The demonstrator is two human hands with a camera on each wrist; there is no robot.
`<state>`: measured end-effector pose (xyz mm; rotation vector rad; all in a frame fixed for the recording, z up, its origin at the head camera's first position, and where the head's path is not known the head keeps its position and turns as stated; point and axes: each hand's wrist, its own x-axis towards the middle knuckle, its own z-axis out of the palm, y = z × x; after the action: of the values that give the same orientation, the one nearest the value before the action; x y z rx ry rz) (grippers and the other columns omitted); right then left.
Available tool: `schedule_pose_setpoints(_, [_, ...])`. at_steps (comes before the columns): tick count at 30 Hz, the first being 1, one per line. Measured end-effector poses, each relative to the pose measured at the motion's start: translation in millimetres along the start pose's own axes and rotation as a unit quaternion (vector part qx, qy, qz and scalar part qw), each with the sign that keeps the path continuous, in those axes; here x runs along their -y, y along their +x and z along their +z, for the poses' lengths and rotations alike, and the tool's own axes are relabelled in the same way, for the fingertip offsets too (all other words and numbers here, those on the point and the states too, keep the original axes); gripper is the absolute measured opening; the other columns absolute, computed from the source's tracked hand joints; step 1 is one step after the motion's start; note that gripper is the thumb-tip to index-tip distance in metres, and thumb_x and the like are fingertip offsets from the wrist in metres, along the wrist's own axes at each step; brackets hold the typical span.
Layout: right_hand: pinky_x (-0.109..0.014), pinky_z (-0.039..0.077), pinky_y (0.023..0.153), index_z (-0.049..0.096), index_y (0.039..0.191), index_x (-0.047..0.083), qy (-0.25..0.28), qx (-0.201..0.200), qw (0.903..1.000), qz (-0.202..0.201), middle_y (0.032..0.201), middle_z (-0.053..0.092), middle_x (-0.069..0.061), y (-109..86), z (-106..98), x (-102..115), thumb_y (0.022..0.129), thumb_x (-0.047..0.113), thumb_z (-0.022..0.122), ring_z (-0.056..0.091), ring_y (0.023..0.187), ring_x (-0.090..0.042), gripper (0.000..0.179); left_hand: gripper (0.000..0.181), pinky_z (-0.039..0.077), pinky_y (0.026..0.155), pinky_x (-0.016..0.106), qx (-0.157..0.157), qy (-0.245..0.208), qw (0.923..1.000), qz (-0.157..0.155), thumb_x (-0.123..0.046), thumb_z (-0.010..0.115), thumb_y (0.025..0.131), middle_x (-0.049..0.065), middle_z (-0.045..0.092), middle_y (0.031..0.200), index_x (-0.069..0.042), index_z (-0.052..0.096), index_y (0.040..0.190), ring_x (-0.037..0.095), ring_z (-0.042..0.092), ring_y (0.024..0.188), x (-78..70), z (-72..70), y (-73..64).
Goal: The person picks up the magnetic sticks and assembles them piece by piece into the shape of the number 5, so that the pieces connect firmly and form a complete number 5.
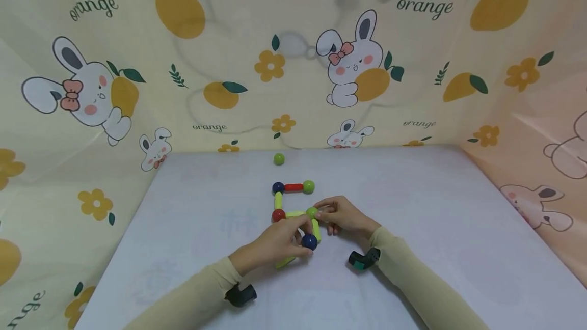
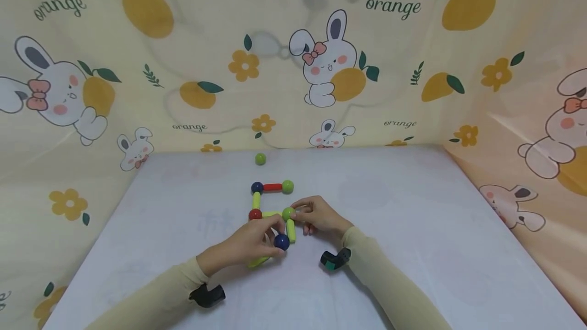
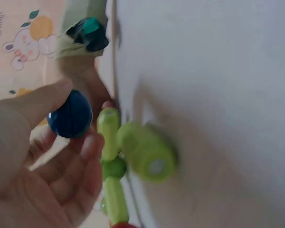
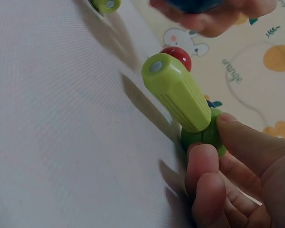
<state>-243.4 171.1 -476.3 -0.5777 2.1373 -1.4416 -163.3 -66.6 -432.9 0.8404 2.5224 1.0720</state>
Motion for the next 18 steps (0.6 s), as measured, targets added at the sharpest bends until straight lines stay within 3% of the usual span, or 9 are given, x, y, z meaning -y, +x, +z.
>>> schedule_pose_setpoints(4, [-0.020, 0.049, 0.049, 0.055, 0.135, -0.010, -0.002, -0.002, 1.0000, -0.002, 0.065, 0.067, 0.002, 0.5, 1, 0, 0.100, 0.015, 0.063, 0.058, 0.049, -0.006, 0.044, 0.034, 0.043, 0.058, 0.017, -0.006, 0.018, 0.9995, -0.026, -0.028, 0.083, 0.085, -0.007, 0.060, 0.082, -0.021, 0.055, 0.103, 0.004, 0.053, 0.069, 1.0, 9.4, 0.6])
schedule_pose_setpoints(7, [-0.020, 0.050, 0.050, 0.056, 0.136, -0.008, -0.003, -0.001, 1.0000, 0.003, 0.065, 0.067, 0.001, 1.7, 1, 1, 0.100, 0.016, 0.063, 0.059, 0.049, -0.006, 0.044, 0.035, 0.038, 0.055, 0.018, -0.011, 0.038, 0.9988, -0.028, -0.031, 0.083, 0.084, -0.008, 0.055, 0.073, -0.020, 0.054, 0.100, 0.002, 0.048, 0.063, 0.0, 15.6, 0.6])
schedule_pose_setpoints(18, [-0.019, 0.048, 0.049, 0.056, 0.137, -0.005, -0.011, 0.002, 0.9998, 0.016, 0.064, 0.065, 0.002, 2.2, 0, 2, 0.101, 0.019, 0.062, 0.057, 0.049, -0.007, 0.044, 0.040, 0.030, 0.055, 0.018, -0.034, 0.095, 0.9945, -0.027, -0.039, 0.083, 0.082, -0.011, 0.045, 0.069, -0.019, 0.049, 0.082, 0.001, 0.040, 0.062, -0.4, 29.9, 5.4])
